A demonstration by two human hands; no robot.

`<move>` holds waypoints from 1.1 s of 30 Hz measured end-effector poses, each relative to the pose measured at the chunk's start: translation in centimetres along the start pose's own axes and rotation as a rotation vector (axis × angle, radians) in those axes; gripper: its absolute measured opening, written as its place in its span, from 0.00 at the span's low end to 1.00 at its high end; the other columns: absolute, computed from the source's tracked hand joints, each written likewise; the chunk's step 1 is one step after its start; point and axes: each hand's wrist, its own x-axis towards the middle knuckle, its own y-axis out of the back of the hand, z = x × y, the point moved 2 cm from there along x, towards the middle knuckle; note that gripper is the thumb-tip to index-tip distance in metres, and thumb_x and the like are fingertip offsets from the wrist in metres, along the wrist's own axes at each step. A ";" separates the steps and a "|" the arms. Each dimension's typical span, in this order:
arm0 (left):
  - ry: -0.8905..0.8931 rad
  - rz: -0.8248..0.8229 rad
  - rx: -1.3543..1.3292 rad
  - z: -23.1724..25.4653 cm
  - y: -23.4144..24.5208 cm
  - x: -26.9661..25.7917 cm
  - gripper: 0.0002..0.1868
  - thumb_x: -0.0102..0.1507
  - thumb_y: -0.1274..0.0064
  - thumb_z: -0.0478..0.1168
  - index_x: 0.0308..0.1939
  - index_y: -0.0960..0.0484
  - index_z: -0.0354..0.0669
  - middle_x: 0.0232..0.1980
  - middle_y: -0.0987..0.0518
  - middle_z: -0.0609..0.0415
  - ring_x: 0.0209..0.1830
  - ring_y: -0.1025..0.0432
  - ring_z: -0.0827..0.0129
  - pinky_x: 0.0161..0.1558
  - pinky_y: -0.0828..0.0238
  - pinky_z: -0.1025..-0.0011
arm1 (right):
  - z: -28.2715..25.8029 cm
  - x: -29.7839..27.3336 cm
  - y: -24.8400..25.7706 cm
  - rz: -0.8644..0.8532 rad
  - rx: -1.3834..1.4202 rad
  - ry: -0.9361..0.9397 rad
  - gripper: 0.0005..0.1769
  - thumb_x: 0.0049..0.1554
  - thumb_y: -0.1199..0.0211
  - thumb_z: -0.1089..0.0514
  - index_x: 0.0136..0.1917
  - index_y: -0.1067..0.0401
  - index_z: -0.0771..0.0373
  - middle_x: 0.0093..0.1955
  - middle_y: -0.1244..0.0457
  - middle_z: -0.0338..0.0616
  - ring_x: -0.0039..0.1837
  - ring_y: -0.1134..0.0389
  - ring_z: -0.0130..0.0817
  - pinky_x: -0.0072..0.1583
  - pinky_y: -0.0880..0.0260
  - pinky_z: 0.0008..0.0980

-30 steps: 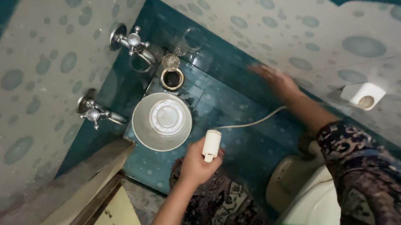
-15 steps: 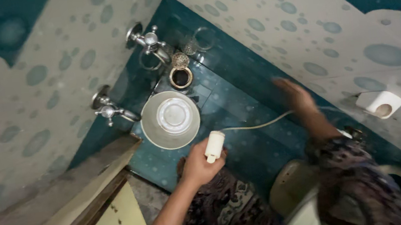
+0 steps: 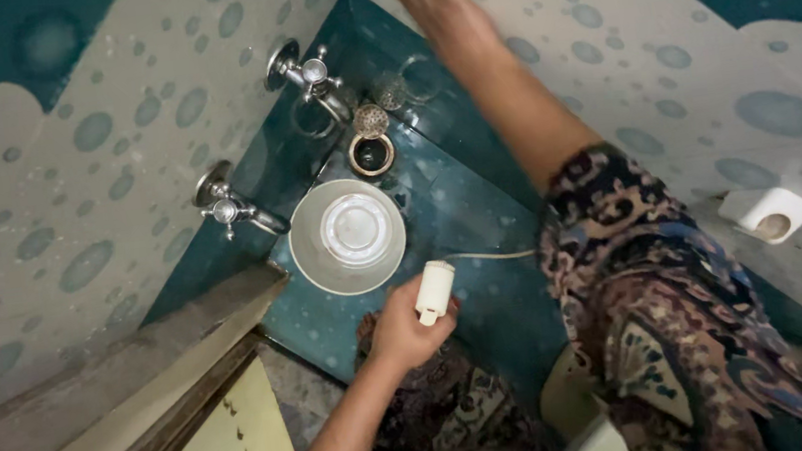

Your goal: The person uses a handheld shower head to spray water on the bathroom walls and floor, then scrubs the surfaces with a sponge. They also wash a green plastic pitcher with the sponge and rinse it with the shower head.

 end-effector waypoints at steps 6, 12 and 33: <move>-0.109 0.153 0.048 2.7 1.9 -1.4 0.12 0.55 0.43 0.37 0.41 0.19 0.39 0.30 0.18 0.51 0.30 0.22 0.67 0.36 0.25 0.69 | -0.8 -21.3 -0.1 -0.234 0.378 0.356 0.35 0.60 0.52 0.53 0.79 0.46 0.62 0.83 0.53 0.46 0.80 0.49 0.37 0.75 0.49 0.36; -0.330 0.281 0.016 15.5 4.5 -2.8 0.07 0.58 0.43 0.36 0.38 0.20 0.37 0.31 0.16 0.53 0.30 0.19 0.71 0.35 0.24 0.71 | 0.7 -28.7 3.3 -0.290 1.219 -0.248 0.27 0.59 0.54 0.65 0.70 0.34 0.53 0.71 0.38 0.51 0.69 0.35 0.54 0.65 0.32 0.48; -0.814 0.700 -0.122 37.3 15.3 -10.8 0.03 0.67 0.46 0.31 0.39 0.24 0.36 0.30 0.25 0.58 0.24 0.31 0.77 0.28 0.34 0.76 | 6.3 -35.6 11.1 -0.364 1.497 -0.941 0.22 0.63 0.47 0.57 0.70 0.30 0.53 0.61 0.34 0.63 0.61 0.32 0.62 0.62 0.33 0.51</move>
